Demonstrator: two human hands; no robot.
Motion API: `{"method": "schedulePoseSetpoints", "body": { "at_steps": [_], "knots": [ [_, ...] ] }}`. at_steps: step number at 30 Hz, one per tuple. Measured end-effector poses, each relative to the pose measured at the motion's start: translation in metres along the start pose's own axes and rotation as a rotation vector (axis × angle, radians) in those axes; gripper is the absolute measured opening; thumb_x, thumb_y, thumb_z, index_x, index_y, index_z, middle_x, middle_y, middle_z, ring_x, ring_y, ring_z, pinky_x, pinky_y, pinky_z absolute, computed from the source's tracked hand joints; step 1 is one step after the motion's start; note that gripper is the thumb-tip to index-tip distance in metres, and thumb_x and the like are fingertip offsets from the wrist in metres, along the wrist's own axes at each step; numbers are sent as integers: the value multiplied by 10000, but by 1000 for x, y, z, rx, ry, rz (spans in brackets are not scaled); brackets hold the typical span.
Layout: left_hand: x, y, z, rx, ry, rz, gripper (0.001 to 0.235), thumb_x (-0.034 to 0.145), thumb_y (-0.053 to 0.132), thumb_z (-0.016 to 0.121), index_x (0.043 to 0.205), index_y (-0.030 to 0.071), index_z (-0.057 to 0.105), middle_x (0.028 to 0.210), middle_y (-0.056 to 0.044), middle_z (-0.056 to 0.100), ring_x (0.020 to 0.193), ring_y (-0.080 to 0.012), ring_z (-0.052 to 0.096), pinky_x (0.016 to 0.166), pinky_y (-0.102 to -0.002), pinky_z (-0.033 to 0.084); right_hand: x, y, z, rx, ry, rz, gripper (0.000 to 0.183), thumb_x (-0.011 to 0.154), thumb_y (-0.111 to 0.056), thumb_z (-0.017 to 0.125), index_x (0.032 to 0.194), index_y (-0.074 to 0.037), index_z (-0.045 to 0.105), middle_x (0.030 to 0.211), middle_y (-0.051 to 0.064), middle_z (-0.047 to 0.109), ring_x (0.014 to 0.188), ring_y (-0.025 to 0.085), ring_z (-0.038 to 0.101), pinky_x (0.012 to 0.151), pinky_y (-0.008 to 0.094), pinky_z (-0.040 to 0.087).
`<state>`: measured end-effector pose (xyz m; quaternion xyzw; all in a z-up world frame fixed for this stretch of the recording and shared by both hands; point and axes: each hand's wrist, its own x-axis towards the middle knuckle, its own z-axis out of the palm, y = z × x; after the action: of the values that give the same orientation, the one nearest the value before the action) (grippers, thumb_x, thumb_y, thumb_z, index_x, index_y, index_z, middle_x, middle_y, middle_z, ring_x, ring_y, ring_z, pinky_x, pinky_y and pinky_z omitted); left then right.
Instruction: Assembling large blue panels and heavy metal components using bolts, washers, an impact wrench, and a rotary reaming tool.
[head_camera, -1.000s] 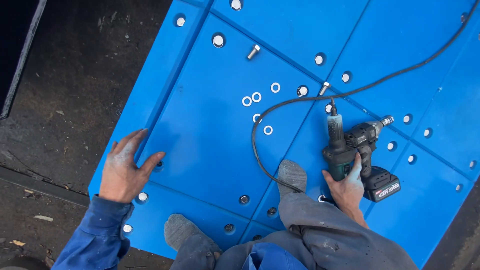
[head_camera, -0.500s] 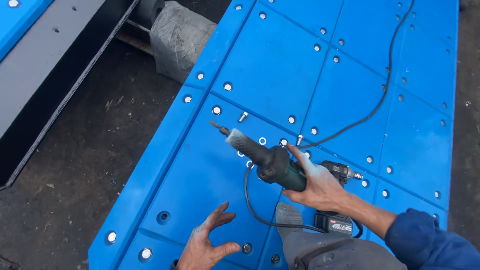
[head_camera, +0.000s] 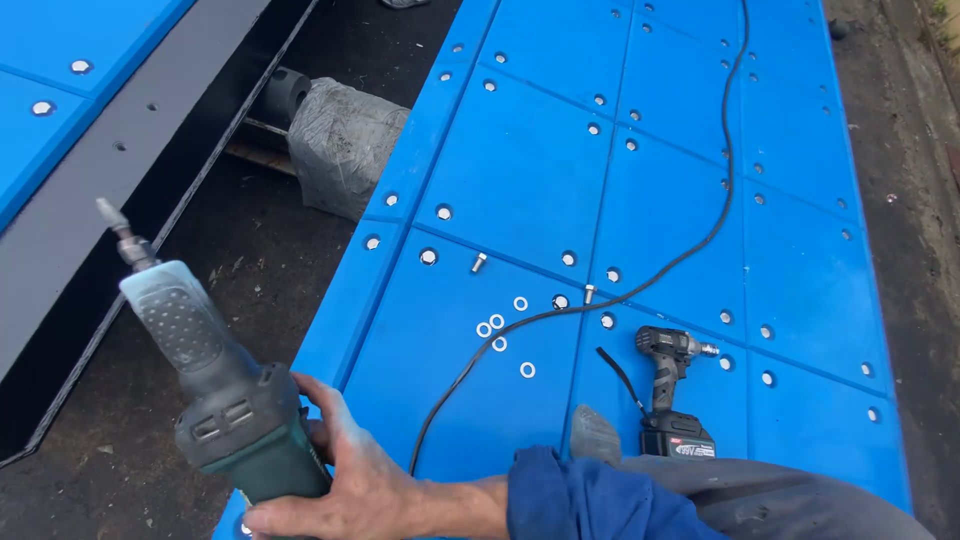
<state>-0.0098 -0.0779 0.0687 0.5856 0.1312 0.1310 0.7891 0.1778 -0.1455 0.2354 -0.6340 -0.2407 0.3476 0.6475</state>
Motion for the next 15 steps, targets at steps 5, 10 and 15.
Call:
{"method": "schedulePoseSetpoints", "body": {
  "at_steps": [5,10,15],
  "knots": [
    [-11,138,-28,378,178,-217,1215,644,168,895,1620,-21,197,1456,-197,567,1300,-235,575,1077,-358,442,-3,37,-2,493,-17,71,1076,910,-403,779,1659,-51,91,1538,202,466,1298,320,596,1012,461,562],
    [-43,163,-26,274,153,-285,1140,746,204,873,1637,-30,202,1493,-198,568,1343,-249,568,1130,-356,416,0,66,-3,605,-279,233,1111,907,-438,781,1685,-35,98,1569,183,461,1366,306,572,1048,461,557],
    [-70,163,-21,389,168,-354,1058,811,268,838,1655,-6,262,1415,-184,652,1280,-229,637,1117,-338,441,5,72,16,554,-289,250,1191,864,-401,827,1695,-105,27,1528,199,468,1317,313,568,983,457,536]
  ]
}}
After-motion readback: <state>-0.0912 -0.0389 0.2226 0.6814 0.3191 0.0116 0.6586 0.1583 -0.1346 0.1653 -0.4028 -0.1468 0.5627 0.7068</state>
